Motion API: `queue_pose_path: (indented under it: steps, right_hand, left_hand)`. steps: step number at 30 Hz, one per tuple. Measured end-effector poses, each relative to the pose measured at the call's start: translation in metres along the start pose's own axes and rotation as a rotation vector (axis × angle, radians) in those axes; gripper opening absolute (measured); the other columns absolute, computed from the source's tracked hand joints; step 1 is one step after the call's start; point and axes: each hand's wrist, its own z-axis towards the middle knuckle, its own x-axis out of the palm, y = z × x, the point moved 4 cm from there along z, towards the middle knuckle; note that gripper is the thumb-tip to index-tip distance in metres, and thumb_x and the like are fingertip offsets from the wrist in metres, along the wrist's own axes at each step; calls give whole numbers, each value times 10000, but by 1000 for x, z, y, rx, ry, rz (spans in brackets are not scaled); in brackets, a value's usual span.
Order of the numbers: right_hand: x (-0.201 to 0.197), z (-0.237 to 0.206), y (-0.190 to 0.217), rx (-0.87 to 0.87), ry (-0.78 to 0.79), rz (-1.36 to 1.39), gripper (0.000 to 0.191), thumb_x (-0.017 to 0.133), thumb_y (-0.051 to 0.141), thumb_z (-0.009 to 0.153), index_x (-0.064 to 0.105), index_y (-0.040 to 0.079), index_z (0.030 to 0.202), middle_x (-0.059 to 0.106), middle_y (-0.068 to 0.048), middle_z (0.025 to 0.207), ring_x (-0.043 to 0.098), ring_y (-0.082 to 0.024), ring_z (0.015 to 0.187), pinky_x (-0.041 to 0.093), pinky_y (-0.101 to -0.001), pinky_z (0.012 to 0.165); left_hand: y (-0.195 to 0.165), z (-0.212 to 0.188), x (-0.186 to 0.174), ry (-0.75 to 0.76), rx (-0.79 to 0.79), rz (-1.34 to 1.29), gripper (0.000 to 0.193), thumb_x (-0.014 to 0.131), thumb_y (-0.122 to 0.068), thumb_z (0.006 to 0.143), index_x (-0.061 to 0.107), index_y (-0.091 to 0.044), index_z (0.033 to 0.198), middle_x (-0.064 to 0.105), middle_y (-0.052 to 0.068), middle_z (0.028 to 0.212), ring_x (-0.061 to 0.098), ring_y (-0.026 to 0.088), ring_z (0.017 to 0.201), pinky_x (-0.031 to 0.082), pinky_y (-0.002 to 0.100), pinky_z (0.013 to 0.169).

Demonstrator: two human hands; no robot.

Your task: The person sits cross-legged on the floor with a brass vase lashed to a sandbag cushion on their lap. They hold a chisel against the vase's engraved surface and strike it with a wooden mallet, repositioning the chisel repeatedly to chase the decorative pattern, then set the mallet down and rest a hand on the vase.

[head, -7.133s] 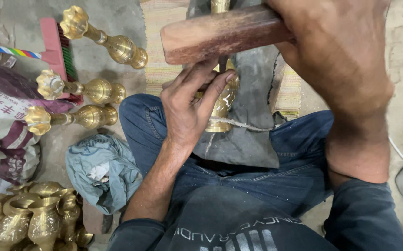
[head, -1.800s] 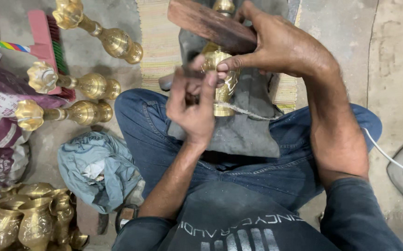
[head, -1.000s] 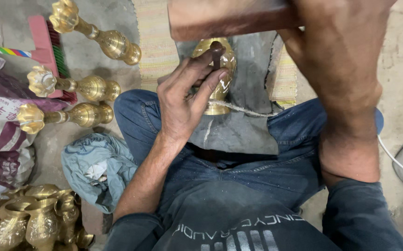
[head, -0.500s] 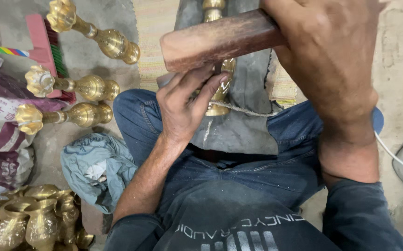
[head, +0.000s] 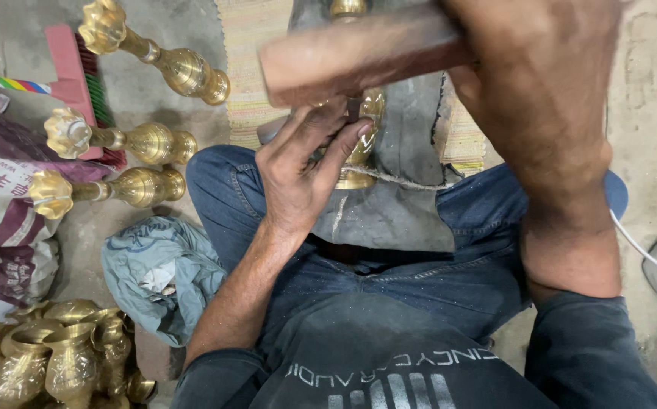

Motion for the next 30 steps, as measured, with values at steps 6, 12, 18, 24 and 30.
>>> queue_pose_path:
  steps: [6,12,18,24,30]
  right_hand:
    - [-8,16,9,-30,18,22,317,813,58,883,681,79,1170,684,-76,1065,659,-282,979,480,-408,859]
    - [-12,26,14,-32,91,8,207,864,60,932,692,61,1048,685,-86,953,671,-279,917,495,-420,819]
    - [-10,24,15,-36,73,21,179,758,9,900,661,64,1040,662,-73,949,658,-273,908,476,-396,792]
    - [-3,17,10,26,143,116,230,753,10,887,638,61,1080,674,-97,1019,667,-306,982,484,-413,844]
    - [0,8,7,2,4,260,363,745,19,856,629,29,1200,645,-128,1087,629,-337,1001,475,-419,862]
  left_hand:
    - [-1,-2,0,17,-6,29,279,862,-98,955,716,-35,1184,770,84,1065,772,152,921,637,283,789]
    - [-6,0,-3,9,31,100,190,854,-118,975,762,-67,1133,783,68,970,768,139,835,601,293,736]
    - [-4,1,-2,17,-21,28,219,846,-101,956,750,-35,1141,779,76,993,764,154,840,608,301,721]
    - [-4,-1,-1,6,-14,39,298,860,-105,943,714,-10,1184,758,96,1053,757,151,877,621,276,734]
    - [-4,-2,-1,25,-16,12,324,847,-89,968,702,-17,1248,750,81,1073,764,157,934,633,277,776]
